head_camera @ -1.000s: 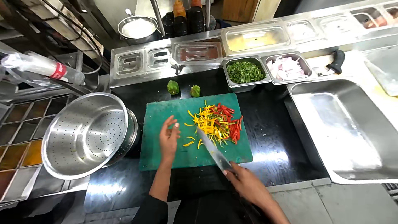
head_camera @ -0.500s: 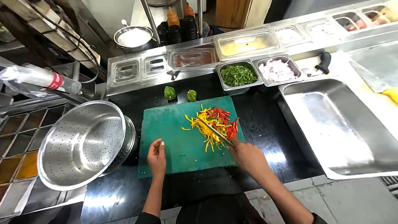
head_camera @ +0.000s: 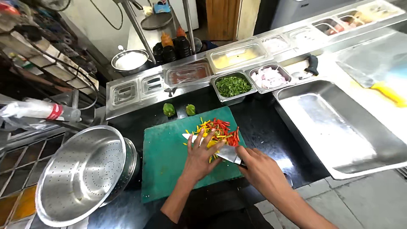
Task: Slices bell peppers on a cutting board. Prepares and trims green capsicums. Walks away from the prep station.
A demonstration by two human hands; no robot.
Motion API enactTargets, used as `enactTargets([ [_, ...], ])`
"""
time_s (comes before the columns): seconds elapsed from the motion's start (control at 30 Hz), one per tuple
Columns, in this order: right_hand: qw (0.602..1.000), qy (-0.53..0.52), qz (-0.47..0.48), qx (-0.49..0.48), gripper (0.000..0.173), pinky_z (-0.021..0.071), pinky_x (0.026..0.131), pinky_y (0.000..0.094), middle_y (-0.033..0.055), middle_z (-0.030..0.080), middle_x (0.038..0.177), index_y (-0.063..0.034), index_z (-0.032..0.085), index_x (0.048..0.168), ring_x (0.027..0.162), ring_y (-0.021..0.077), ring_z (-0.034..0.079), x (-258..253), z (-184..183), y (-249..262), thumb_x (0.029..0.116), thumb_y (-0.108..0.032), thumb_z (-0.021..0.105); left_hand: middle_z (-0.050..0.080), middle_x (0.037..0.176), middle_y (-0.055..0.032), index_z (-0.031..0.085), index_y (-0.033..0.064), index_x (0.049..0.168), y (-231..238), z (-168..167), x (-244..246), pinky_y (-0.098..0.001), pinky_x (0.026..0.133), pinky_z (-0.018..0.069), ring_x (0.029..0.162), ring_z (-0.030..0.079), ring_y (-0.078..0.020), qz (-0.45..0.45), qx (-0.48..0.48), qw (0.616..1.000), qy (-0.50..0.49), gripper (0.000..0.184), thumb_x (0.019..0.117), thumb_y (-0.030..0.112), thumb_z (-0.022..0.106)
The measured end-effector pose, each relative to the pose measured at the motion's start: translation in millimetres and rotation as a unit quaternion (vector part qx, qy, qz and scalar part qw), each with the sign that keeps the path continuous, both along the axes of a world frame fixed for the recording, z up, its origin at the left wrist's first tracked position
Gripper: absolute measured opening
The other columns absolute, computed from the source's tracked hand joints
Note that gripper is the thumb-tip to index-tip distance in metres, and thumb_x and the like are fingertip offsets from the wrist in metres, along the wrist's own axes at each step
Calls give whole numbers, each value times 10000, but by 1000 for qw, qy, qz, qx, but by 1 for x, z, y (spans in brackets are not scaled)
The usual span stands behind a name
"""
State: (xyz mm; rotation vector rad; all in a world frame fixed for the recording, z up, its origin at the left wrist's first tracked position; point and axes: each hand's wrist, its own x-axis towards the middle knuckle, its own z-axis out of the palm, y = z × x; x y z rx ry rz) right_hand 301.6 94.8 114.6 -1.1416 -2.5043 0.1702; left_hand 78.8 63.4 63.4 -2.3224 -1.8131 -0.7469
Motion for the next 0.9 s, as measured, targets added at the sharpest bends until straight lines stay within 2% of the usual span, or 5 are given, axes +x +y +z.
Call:
enactTargets([
  [0.3,984,-26,-119,-129,390,554,590,552,78,698,779,-131,682,1073,705,327,701,80,26,7,733,-110,873,359,1644,-81,576,289,1468,33,-17,-71,-704,1167,215,1529,268,-389,41,-145,989,15,595,925,504,694],
  [0.53,902,93,-247,-340,367,551,689,525,68,715,852,-93,660,1165,734,258,679,114,-8,4,865,-211,835,64,1724,-104,157,270,1657,83,16,-31,-652,1170,296,1545,168,-436,-17,-409,910,-63,1305,647,320,982],
  [0.67,888,157,-257,-348,372,563,679,434,22,722,855,-110,657,1141,715,183,675,108,-23,-10,854,-258,842,171,1698,-105,396,331,1569,127,8,-6,-702,1080,350,1496,228,-480,-73,-460,882,72,1088,654,262,981],
  [0.77,880,210,-266,-333,353,554,640,389,-1,706,814,-115,653,1109,673,147,658,106,-35,-19,839,-243,842,362,1575,-144,616,186,1354,141,10,-8,-637,1027,445,1376,394,-456,-98,-472,873,80,672,748,157,905],
  [0.9,853,242,-285,-365,326,537,627,395,7,684,781,-101,644,1112,652,156,635,104,-56,-24,861,-214,820,575,1341,-190,658,29,1211,138,23,-25,-540,1038,479,1241,569,-362,-137,-452,882,1,403,831,8,792],
])
